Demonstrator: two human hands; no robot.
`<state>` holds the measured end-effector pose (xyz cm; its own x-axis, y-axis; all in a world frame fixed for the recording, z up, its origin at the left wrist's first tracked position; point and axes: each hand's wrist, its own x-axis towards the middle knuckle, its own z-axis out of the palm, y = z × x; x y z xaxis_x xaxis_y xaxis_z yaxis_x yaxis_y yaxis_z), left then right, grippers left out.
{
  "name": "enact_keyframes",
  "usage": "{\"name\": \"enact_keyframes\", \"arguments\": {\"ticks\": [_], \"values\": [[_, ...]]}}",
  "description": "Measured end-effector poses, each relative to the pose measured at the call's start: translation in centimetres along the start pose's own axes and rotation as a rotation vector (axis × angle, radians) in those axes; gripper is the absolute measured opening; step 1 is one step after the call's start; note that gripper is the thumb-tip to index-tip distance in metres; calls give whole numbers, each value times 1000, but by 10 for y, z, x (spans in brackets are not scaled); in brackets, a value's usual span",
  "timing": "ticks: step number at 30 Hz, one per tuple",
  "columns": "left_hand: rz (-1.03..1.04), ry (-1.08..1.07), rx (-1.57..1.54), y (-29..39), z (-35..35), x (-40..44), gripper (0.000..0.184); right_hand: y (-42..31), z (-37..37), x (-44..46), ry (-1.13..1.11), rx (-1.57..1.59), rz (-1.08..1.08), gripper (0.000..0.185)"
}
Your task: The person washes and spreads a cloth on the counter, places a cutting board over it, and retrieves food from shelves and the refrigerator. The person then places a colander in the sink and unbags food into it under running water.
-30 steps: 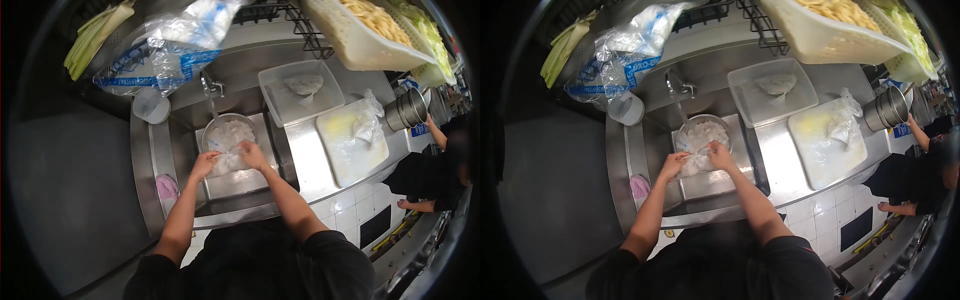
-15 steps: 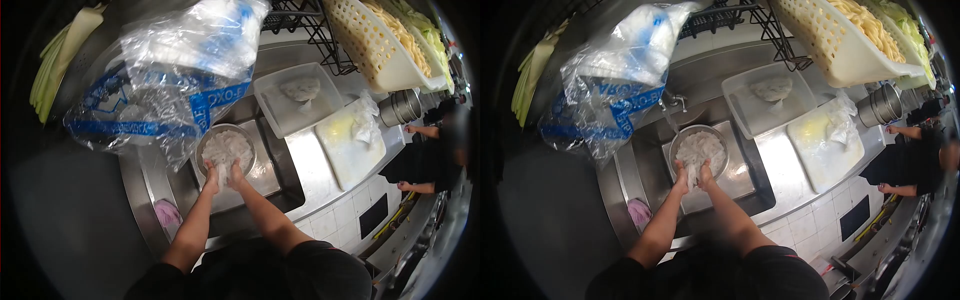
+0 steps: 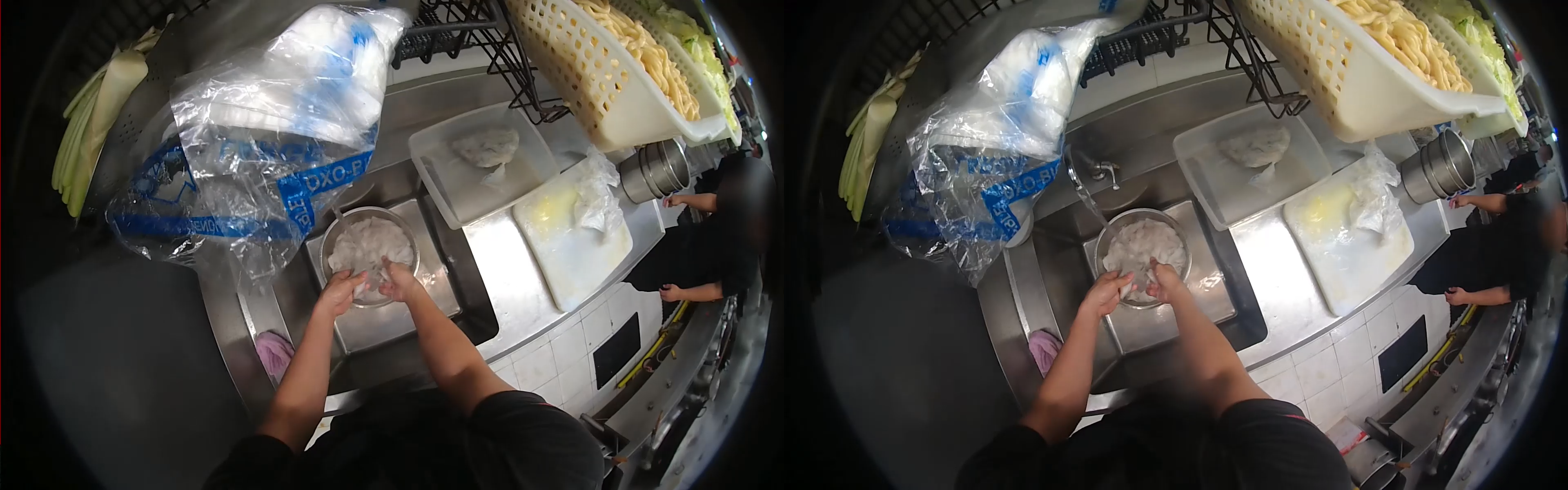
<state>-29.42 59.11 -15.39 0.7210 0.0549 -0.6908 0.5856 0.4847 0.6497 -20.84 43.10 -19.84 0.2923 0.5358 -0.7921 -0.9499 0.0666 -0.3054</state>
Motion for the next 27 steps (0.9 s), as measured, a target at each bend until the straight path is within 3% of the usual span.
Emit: {"name": "enact_keyframes", "arguments": {"ticks": [8,11,13,16,19,21,24,26,27], "values": [[39,76,65,-12,-9,-9,29,4,-4,0,-58,221,36,29],[57,140,139,-19,-9,1,33,5,-8,-6,-97,152,4,28],[-60,352,283,-20,1,1,46,7,-9,-10,-87,90,-31,27],[-58,412,363,-33,-1,6,58,9,-6,-15,-181,102,-68,24],[0,280,148,-50,-21,13,62,1,3,-36,-173,43,-51,28],[84,192,226,-50,-32,21,62,-9,7,-56,-222,-89,-6,32],[135,-76,-165,-39,-48,29,31,-23,12,-71,-317,-200,-11,36],[144,-131,-145,-33,-45,27,27,-29,8,-71,-367,-144,-27,37],[147,-59,-130,-31,-44,27,26,-34,11,-75,-447,-106,-21,38]]}}
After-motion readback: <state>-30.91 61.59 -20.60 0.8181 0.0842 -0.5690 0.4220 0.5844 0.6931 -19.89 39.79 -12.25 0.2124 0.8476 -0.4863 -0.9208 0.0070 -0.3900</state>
